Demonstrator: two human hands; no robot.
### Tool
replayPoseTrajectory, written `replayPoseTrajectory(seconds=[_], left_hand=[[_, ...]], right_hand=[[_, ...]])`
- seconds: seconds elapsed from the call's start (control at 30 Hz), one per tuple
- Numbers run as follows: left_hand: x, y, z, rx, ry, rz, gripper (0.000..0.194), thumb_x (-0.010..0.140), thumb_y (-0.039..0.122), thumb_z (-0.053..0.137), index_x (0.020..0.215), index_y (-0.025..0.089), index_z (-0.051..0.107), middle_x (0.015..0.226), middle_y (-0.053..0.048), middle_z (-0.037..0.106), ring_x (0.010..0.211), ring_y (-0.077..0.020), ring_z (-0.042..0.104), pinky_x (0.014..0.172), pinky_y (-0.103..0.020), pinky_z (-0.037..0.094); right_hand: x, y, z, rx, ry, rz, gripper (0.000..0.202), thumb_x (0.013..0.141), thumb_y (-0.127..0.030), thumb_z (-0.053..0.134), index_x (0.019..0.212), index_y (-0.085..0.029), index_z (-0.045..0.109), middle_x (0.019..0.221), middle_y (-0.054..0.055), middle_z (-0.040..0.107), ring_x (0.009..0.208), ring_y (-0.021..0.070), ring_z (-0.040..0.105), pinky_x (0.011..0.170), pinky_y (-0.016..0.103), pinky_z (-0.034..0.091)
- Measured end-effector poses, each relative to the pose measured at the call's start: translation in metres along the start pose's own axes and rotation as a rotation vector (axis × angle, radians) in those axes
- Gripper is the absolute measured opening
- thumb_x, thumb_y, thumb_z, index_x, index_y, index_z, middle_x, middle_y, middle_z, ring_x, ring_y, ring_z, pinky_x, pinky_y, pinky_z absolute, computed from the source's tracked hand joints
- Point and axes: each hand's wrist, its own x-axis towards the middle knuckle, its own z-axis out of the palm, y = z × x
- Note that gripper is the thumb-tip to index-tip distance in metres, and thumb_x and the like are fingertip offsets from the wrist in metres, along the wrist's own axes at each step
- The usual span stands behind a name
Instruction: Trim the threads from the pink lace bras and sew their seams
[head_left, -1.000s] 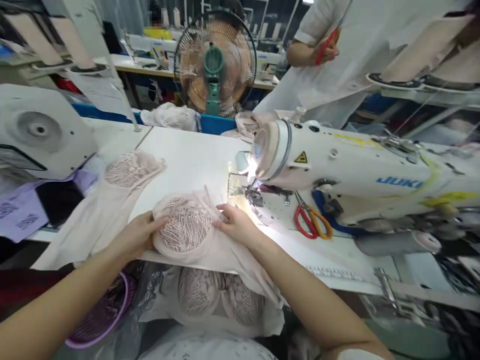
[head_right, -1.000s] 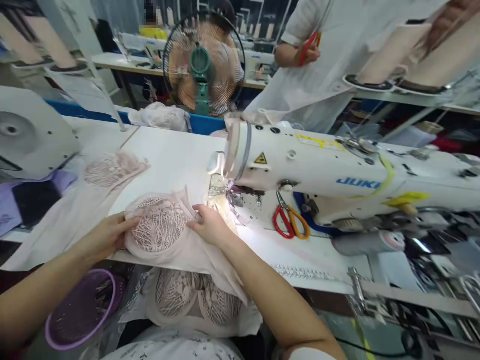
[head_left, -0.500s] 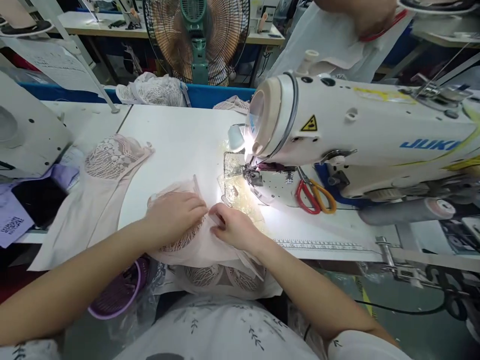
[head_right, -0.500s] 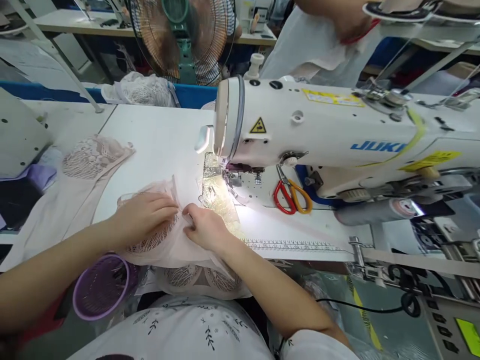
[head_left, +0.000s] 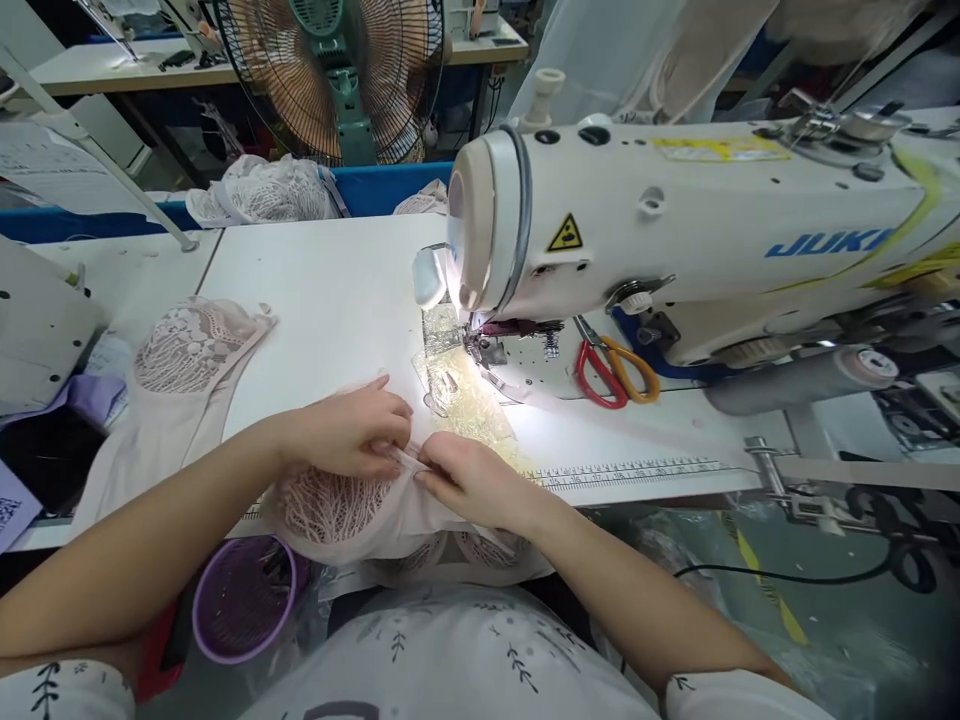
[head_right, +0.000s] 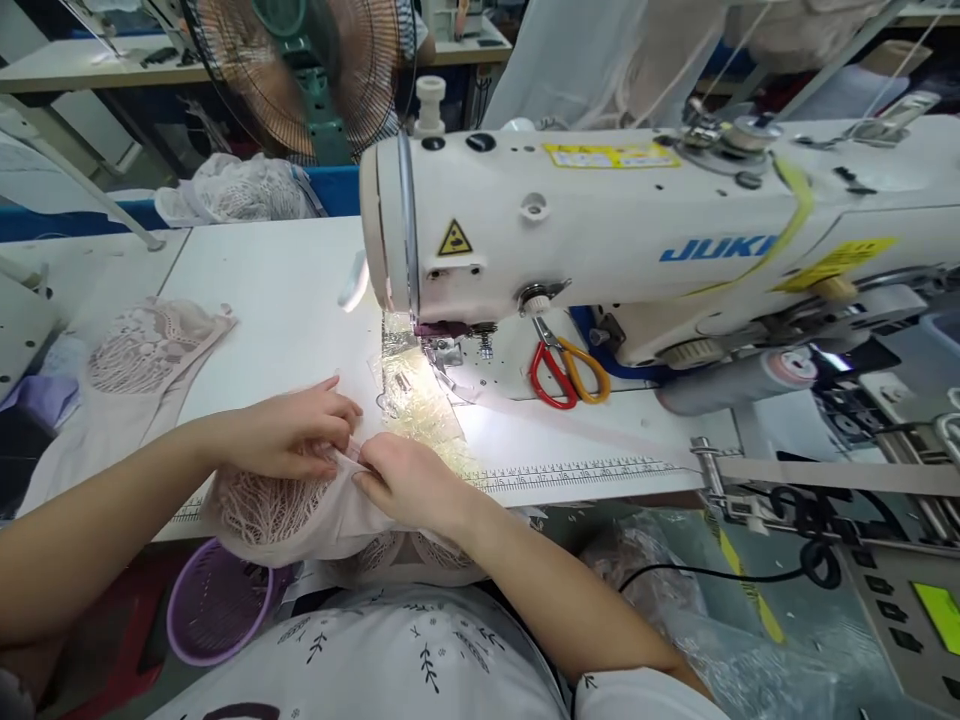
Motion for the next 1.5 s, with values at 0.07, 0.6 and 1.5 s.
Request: replayPoseTrajectory(seconds=[0.07,0.6,1.5], left_hand=[[-0.001,0.005,-0.006,-0.051,-0.092,0.007,0.013,0.081,0.028,0.058,0.072,0.019,0.058,0.084,-0.001,0.061,0.07,-0.0131,0.058,0.112,-0.052,0.018],[-0.016,0.042,-0.007,-0.1,0.135,-0.019,0.02,0.088,0.02,0.044,0.07,0.017,0.053,0.073,0.002,0.06,0.066,-0.0083,0.057,0.113,-0.037,0.028],[-0.078,0.061,-0.032,-0.009,0.263,-0.032,0.014,0.088,0.012,0.047,0.092,0.022,0.056,0.089,0.0,0.063,0.082,-0.0116,0.059,0.096,-0.031,0.039]], right_hand=[[-0.004,0.001,-0.001,0.007,0.042,0.004,0.026,0.084,-0.018,0.053,0.065,-0.021,0.035,0.066,-0.003,0.044,0.059,0.0122,0.041,0.054,0.024,0.031],[-0.025,-0.005,-0.014,0.098,0.354,-0.239,0.016,0.081,-0.018,0.056,0.067,-0.019,0.049,0.089,0.005,0.067,0.078,0.0157,0.061,0.065,0.026,0.047],[-0.046,-0.03,-0.05,0.103,0.291,-0.408,0.006,0.075,-0.014,0.051,0.075,-0.018,0.056,0.064,-0.001,0.05,0.059,0.0117,0.046,0.052,0.023,0.035]])
